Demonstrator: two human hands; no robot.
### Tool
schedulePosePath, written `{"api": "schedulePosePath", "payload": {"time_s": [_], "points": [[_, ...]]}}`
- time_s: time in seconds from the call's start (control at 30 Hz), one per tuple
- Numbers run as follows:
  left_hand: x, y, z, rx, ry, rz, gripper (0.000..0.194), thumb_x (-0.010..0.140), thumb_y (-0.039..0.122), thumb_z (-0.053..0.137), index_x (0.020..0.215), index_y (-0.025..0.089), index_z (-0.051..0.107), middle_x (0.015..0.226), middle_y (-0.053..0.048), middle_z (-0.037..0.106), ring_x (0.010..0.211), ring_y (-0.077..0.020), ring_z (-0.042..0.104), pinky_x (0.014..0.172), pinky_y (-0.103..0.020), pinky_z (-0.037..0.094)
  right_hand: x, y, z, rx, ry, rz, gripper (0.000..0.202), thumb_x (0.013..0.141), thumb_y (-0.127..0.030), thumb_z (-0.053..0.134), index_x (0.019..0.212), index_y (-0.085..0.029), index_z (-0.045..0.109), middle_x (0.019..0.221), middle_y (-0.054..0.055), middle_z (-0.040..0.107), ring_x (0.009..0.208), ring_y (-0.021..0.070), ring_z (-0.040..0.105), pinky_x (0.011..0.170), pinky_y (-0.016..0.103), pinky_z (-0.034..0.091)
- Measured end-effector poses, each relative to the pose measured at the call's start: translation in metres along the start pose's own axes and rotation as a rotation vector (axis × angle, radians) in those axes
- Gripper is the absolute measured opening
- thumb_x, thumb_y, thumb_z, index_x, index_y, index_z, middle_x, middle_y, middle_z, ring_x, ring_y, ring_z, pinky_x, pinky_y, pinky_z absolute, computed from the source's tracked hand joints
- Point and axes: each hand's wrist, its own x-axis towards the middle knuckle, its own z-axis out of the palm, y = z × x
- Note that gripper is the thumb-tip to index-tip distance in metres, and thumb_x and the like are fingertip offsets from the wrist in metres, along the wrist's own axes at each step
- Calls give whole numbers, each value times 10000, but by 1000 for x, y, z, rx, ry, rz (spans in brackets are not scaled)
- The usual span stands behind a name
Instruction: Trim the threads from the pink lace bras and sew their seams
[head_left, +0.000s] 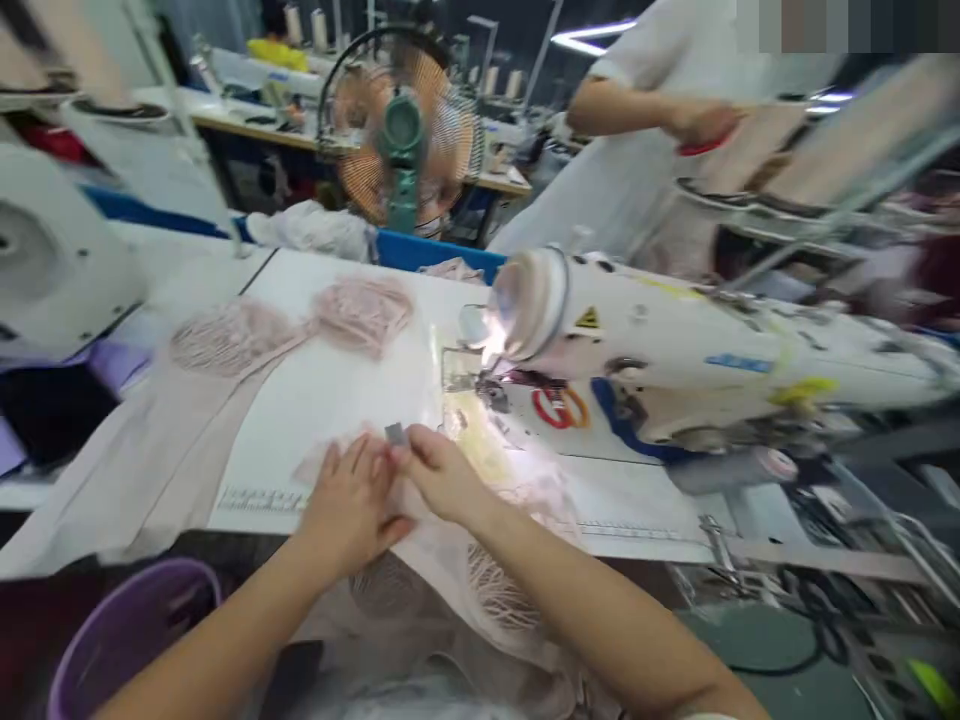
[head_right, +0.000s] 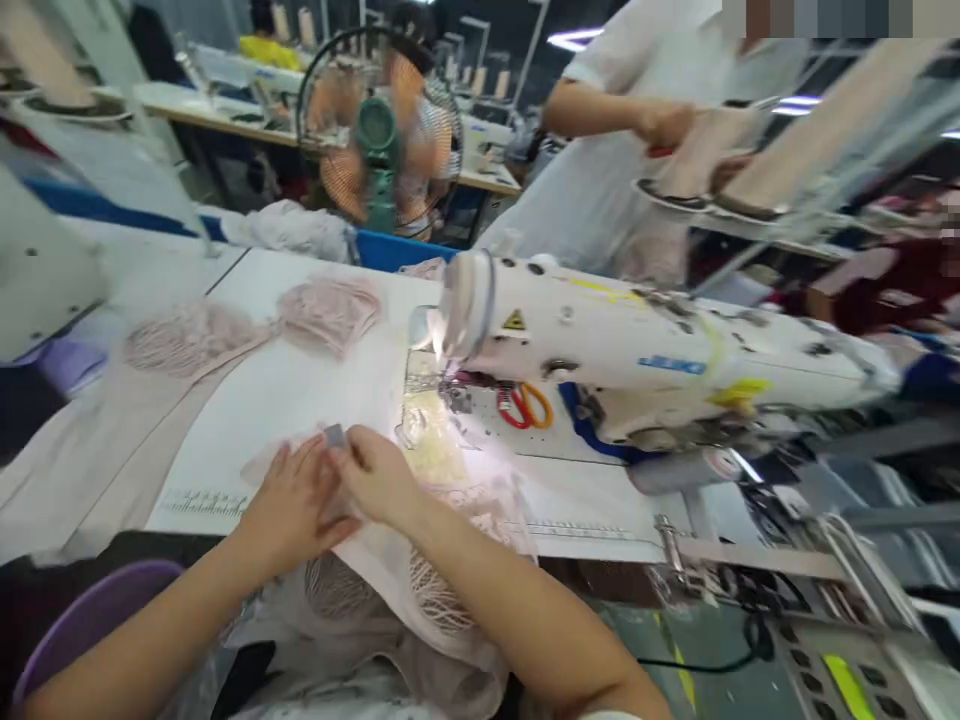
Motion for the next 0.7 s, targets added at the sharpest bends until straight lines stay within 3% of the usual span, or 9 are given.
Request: {"api": "schedulePosePath", "payload": {"time_s": [0.1, 0.2, 0.3, 0.4, 0.53, 0.7], "points": [[-15, -2, 2, -19, -15, 0, 759, 789, 634, 497, 1345, 119, 456, 1401, -169, 449, 1307, -349, 352, 1086, -551, 203, 10, 25, 20, 12, 6, 64, 220, 856, -315, 391, 658, -229, 349, 641, -29, 464, 620, 139, 480, 568, 252, 393], [-22, -10, -3, -6, 1, 8, 766, 789, 652, 490, 1334, 115, 468, 1391, -158, 465, 1272, -312, 400, 1060, -475, 263, 8, 35, 19, 0, -25, 83, 210, 882, -327, 343, 697, -230, 366, 717, 1, 530, 674, 153, 540, 603, 274, 439], [-16, -18, -9, 33, 12, 8, 690, 832, 611, 465, 1327, 131, 477, 1392, -134, 470, 1206, -283, 453, 957, -429, 354, 8, 32, 13, -90, -39, 61, 191, 854, -298, 415, 679, -227, 389, 675, -5, 514, 668, 166, 519, 607, 283, 423], [-8, -21, -11, 64, -7, -1, 613, 871, 568, 434, 1303, 140, 502, 1385, -112, 484, 1161, -273, 469, 878, -413, 376, 15, 24, 14, -184, -52, 14, 66, 816, -212, 464, 764, -212, 506, 727, 15, 532, 715, 182, 506, 637, 290, 395], [-5, -21, -6, 54, 39, -27, 574, 875, 549, 440, 1276, 147, 528, 1344, -117, 518, 1140, -281, 472, 876, -409, 361, 26, 15, 21, -452, -90, -58, 238, 843, -166, 438, 1020, -195, 594, 802, 46, 555, 721, 186, 516, 599, 274, 359], [-7, -22, -2, -2, 50, -33, 532, 881, 510, 447, 1269, 156, 528, 1313, -112, 536, 1121, -284, 474, 863, -413, 366, 35, 10, 28, -702, -85, -110, 300, 879, -202, 427, 1119, -185, 606, 801, 58, 569, 699, 183, 521, 531, 259, 334]]}}
